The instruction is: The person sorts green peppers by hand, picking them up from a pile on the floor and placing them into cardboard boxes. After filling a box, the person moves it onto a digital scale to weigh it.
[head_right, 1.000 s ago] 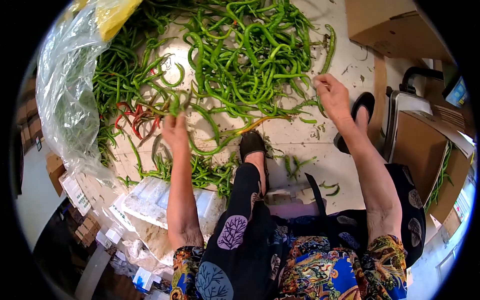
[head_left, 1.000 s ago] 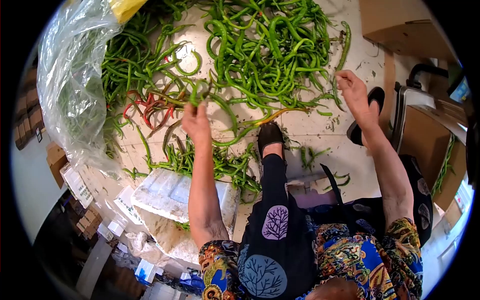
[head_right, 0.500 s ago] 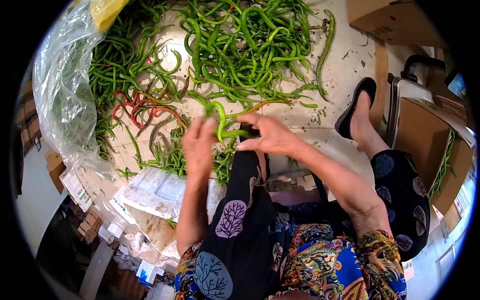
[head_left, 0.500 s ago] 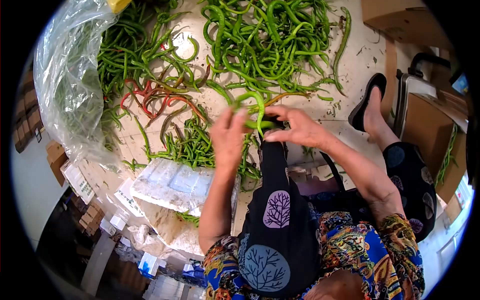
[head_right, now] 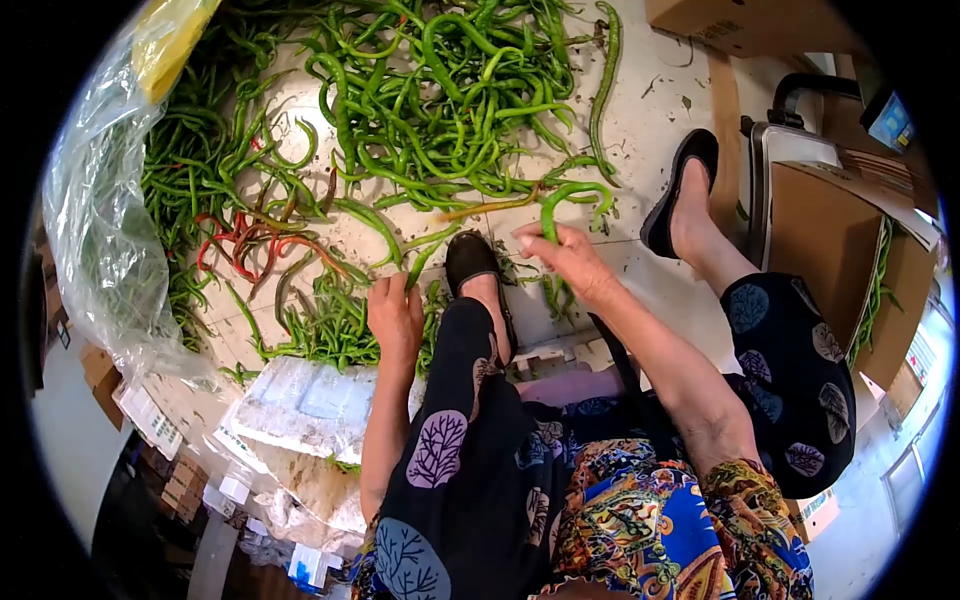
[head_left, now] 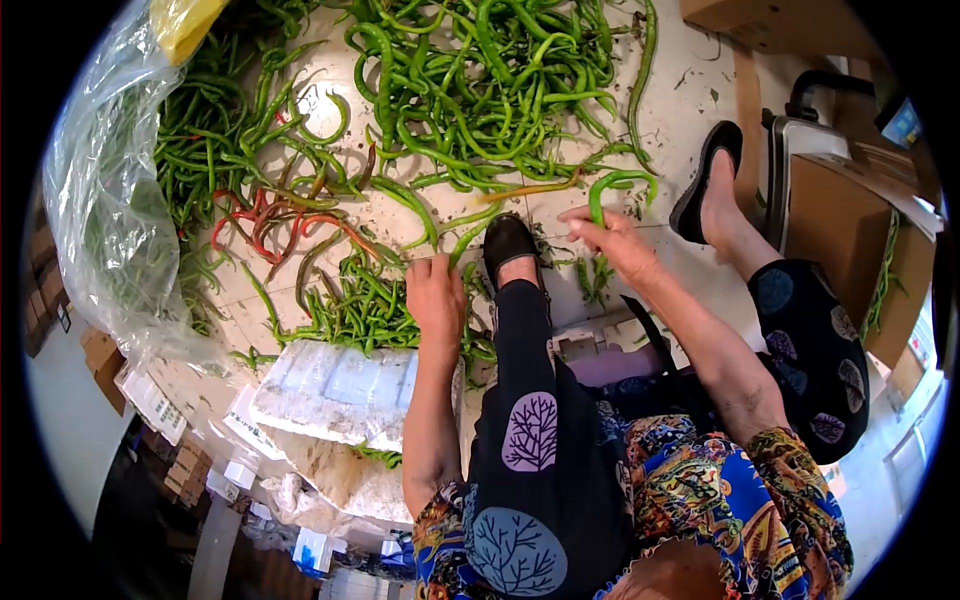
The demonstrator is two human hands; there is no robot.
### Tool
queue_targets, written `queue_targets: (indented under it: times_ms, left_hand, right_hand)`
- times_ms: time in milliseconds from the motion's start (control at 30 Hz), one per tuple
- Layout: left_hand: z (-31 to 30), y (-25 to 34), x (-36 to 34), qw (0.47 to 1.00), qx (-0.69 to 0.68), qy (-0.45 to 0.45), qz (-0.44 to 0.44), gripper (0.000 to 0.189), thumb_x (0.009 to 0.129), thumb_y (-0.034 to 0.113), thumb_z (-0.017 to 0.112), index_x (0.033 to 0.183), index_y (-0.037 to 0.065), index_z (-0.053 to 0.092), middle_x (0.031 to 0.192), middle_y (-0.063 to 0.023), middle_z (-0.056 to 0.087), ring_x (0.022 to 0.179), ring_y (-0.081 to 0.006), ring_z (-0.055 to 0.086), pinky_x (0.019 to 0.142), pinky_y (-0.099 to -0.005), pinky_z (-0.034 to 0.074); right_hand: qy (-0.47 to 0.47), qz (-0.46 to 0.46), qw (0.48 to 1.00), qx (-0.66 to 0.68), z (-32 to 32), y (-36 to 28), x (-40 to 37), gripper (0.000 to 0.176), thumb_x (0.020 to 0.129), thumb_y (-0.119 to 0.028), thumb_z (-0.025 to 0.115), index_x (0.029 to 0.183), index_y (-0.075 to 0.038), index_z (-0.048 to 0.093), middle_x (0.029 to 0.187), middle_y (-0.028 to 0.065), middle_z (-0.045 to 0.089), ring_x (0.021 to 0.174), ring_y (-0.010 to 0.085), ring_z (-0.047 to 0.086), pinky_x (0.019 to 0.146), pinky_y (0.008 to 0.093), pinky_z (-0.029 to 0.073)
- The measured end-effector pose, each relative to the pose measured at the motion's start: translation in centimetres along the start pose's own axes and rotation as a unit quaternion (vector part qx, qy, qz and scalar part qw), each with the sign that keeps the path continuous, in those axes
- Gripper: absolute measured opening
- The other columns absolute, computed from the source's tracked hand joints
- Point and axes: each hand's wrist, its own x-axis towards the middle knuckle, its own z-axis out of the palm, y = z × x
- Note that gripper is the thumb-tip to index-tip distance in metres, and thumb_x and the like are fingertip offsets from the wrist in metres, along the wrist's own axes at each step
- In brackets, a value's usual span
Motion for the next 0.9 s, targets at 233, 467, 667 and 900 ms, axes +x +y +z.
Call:
queue_targets:
  times_ms: [233, 467, 667, 900]
  left_hand:
    - [-4.0, 8.3, 3.3, 0.913, -0.388, -0.128, -0.020, 0.023, 0.082, 0.015, 0.068, 0.101, 0.001, 0.067, 0.084, -0.0160, 0.065, 0.074, -0.0285, 0.063, 0.067, -0.0350, 0.050]
    - [3.5, 7.6, 8.2, 0.985, -0.096, -0.023, 0.142, 0.015, 0.079, 0.006, 0.060, 0.092, 0.002, 0.065, 0.087, -0.0135, 0.059, 0.081, -0.0323, 0.058, 0.068, -0.0399, 0.050]
    - [6.5, 6.3, 8.0, 0.987, 0.043, -0.043, 0.149, 0.023, 0.075, 0.003, 0.060, 0.097, 0.008, 0.064, 0.097, -0.0093, 0.053, 0.090, -0.0298, 0.054, 0.070, -0.0401, 0.050]
    - [-3.8, 3.5, 4.8, 0.995, -0.043, -0.056, 0.077, 0.016, 0.083, 0.007, 0.057, 0.097, 0.010, 0.064, 0.088, -0.0123, 0.057, 0.082, -0.0330, 0.058, 0.068, -0.0429, 0.048]
  right_hand:
    - [-0.238, -0.005, 0.970, 0.040, 3.7, 0.0, -1.2, 0.042, 0.083, -0.016, 0.069, 0.123, -0.007, 0.060, 0.110, 0.0025, 0.064, 0.100, 0.0131, 0.058, 0.089, 0.0297, 0.046]
    - [-0.004, 0.030, 0.993, 0.114, -0.7, -2.6, -1.0, 0.033, 0.089, -0.026, 0.063, 0.114, -0.005, 0.062, 0.077, 0.0002, 0.058, 0.076, 0.0092, 0.053, 0.072, 0.0236, 0.042]
    - [0.081, -0.102, 0.981, 0.141, -4.8, -3.6, -0.3, 0.029, 0.090, -0.022, 0.062, 0.109, 0.001, 0.061, 0.077, 0.0013, 0.055, 0.070, 0.0107, 0.048, 0.066, 0.0243, 0.041]
    - [0.098, -0.094, 0.976, 0.173, -6.3, -4.5, 0.0, 0.041, 0.095, -0.039, 0.055, 0.107, 0.001, 0.058, 0.072, -0.0026, 0.042, 0.063, 0.0076, 0.035, 0.060, 0.0223, 0.034]
